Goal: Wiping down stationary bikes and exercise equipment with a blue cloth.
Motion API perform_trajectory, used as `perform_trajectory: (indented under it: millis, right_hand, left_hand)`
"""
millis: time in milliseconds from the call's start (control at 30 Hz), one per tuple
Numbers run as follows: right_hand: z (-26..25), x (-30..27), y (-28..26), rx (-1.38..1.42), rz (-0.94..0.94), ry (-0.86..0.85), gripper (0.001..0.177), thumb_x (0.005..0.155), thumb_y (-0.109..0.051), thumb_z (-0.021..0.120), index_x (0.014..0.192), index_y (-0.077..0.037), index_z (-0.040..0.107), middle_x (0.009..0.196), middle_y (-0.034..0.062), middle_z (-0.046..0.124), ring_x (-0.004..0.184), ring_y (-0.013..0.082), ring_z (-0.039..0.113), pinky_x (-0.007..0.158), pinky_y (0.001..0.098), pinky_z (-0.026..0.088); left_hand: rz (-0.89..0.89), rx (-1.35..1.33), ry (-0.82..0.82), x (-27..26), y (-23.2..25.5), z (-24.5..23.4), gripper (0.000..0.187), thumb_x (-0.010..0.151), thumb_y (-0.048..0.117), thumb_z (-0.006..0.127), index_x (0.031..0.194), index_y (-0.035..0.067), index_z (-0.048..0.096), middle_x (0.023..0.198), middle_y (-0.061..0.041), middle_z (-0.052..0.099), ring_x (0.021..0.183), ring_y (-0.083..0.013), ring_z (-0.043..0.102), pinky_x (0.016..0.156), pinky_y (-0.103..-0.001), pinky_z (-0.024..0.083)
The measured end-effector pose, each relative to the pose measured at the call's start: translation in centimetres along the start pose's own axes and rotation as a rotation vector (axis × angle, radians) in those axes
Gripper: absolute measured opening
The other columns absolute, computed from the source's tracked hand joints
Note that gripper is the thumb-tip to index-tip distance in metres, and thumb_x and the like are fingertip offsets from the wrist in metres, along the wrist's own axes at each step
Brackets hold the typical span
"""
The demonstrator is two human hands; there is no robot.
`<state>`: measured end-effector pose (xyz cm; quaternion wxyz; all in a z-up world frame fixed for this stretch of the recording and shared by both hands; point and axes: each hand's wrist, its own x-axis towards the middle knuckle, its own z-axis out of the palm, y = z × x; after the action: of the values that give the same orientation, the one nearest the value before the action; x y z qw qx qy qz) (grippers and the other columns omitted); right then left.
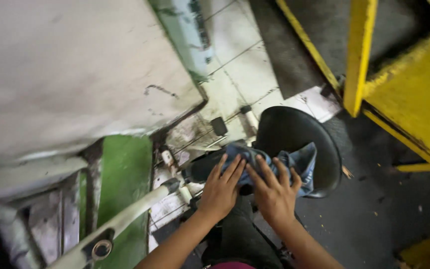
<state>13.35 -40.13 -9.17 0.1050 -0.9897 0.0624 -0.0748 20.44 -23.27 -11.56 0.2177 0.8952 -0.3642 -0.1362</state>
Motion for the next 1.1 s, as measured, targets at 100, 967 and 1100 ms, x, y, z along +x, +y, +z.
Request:
perform_trajectory:
  millis: [100, 967, 1100]
  right_hand:
    - [0.0, 0.7, -2.2, 0.031, -0.167, -0.058, 0.052, 0.08, -0.018, 0.07, 0.131, -0.029, 0.068, 0.15, -0.0036, 0.053, 0.132, 0.032, 0.049, 0.104, 0.0631, 0.03]
    - [-1.3, 6.5, -24.2, 1.298, -0.61, -0.3, 0.047, 0.095, -0.006, 0.061, 0.142, -0.011, 0.06, 0.151, 0.0211, 0.053, 0.141, 0.0386, 0.053, 0.118, 0.0442, 0.042]
    - [-3.8, 5.8, -30.6, 1.214, -1.064, -0.405, 0.051, 0.092, -0.006, 0.066, 0.142, -0.014, 0.062, 0.155, 0.0219, 0.048, 0.14, 0.0416, 0.051, 0.117, 0.0487, 0.041]
  left_hand:
    - [-0.096, -0.015, -0.009, -3.1, -1.7, -0.5, 0.071, 0.089, 0.019, 0.068, 0.155, 0.014, 0.041, 0.163, -0.005, 0.035, 0.149, -0.0383, 0.033, 0.114, -0.05, 0.035]
    - [-0.454, 0.267, 0.862, -19.5, 0.1, -15.9, 0.047, 0.097, 0.027, 0.064, 0.14, 0.013, 0.057, 0.153, -0.014, 0.048, 0.147, -0.0481, 0.034, 0.12, -0.065, 0.027]
    - [-0.693, 0.51, 0.985, -23.8, 2.0, -15.3, 0.042, 0.094, 0.034, 0.065, 0.133, 0.02, 0.062, 0.149, 0.0, 0.053, 0.149, -0.0373, 0.039, 0.12, -0.073, 0.019]
